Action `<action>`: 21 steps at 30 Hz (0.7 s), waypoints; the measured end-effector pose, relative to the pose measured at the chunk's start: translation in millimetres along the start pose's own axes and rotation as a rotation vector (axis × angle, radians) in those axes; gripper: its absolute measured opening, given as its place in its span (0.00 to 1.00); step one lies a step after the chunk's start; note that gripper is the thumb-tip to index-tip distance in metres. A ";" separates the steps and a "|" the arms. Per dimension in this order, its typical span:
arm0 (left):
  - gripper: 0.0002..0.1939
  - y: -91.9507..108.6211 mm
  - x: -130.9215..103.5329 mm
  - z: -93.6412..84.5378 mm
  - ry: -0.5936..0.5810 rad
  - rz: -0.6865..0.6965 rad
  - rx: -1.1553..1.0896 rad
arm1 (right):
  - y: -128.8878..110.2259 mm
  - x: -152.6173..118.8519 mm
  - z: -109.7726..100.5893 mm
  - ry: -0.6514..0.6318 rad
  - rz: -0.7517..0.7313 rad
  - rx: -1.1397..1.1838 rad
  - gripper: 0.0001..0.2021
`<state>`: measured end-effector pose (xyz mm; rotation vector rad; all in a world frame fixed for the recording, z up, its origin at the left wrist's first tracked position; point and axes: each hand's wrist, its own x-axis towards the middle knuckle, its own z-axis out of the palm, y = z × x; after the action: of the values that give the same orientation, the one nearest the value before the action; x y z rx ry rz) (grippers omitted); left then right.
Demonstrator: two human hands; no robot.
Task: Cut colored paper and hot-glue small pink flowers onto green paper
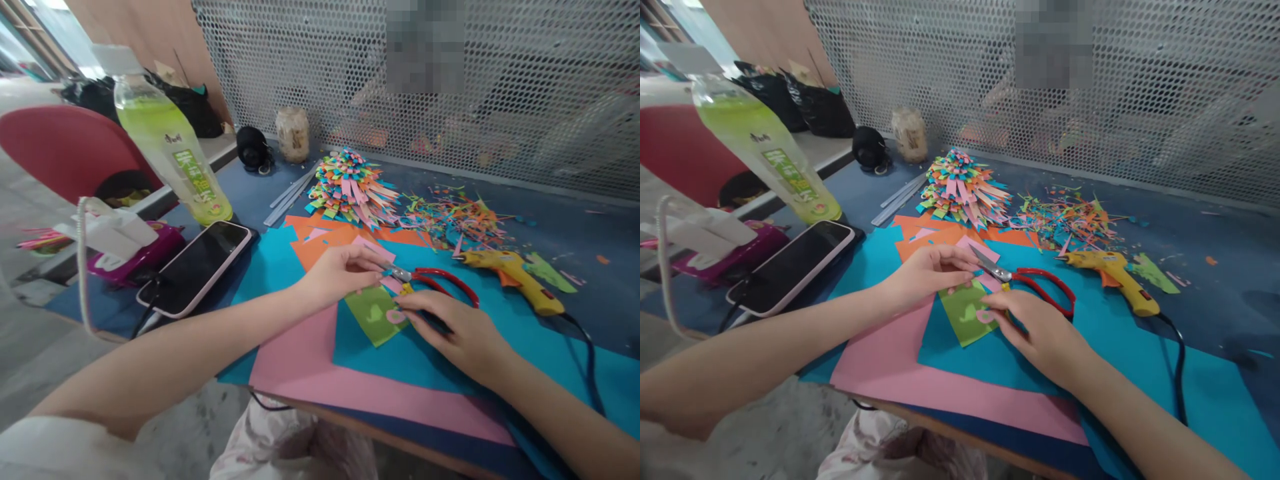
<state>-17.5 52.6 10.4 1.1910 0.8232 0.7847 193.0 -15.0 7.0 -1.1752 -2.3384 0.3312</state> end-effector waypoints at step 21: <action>0.11 -9.6 -2.2 -3.1 -0.092 0.183 0.235 | -0.1 5.5 -1.0 0.183 0.484 0.570 0.12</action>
<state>-20.4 50.4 0.8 1.5173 0.7515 0.7897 190.8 -10.6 9.7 -1.3766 -1.6146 0.9413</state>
